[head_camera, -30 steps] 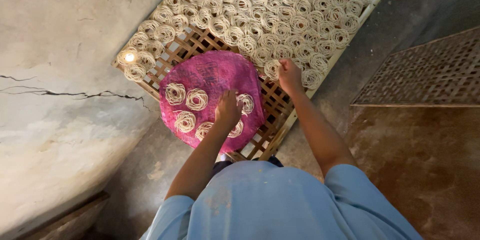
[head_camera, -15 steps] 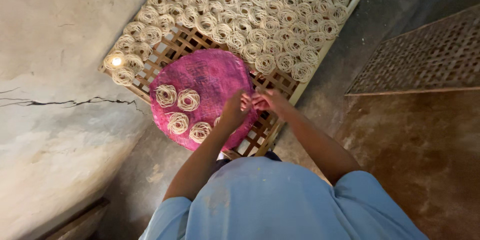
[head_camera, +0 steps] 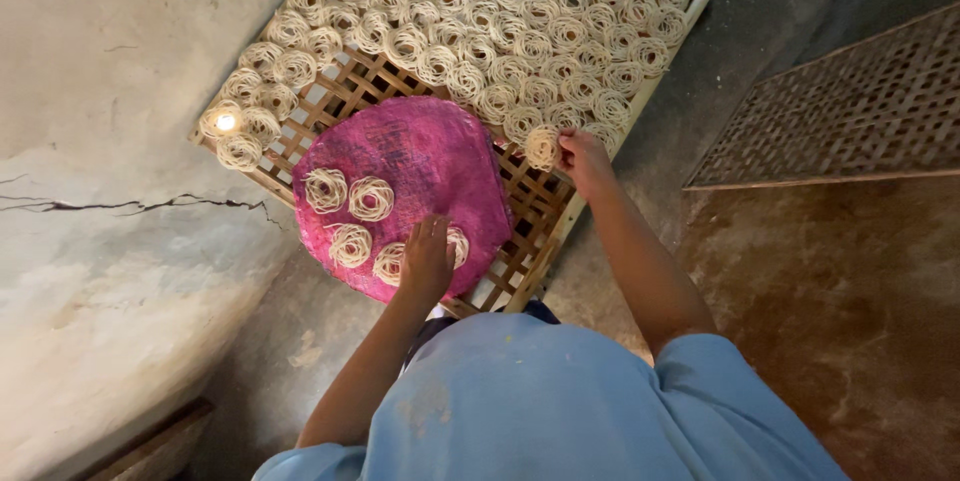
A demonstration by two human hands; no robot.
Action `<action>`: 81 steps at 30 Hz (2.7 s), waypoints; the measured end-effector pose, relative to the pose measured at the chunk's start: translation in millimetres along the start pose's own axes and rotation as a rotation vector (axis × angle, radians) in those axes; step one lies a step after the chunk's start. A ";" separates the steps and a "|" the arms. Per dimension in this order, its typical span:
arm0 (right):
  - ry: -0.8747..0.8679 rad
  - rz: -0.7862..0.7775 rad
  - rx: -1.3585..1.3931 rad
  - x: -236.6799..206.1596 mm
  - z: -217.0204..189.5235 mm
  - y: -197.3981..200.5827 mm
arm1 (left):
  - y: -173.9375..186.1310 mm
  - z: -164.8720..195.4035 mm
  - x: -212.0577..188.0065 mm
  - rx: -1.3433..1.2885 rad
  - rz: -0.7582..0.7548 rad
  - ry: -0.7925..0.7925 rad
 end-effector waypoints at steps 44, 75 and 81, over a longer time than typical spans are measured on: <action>0.753 -0.020 -1.463 -161.0 -13.3 -58.9 | -15.5 49.8 4.8 -0.419 -0.021 0.063; 0.126 -0.448 -0.245 -113.9 -5.3 -14.9 | -54.3 78.4 76.3 -0.663 -0.261 0.077; -0.098 -0.120 -0.112 -92.5 28.2 27.5 | -70.1 52.5 69.7 -0.704 -0.114 0.069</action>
Point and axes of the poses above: each hand's wrist, its own x-axis towards the middle knuckle, its own y-axis out of the back of the hand, z = x × y, the point moved 9 cm from there along x, towards the middle knuckle, and after that the axes turned 1 degree about z, right-handed, at the moved point
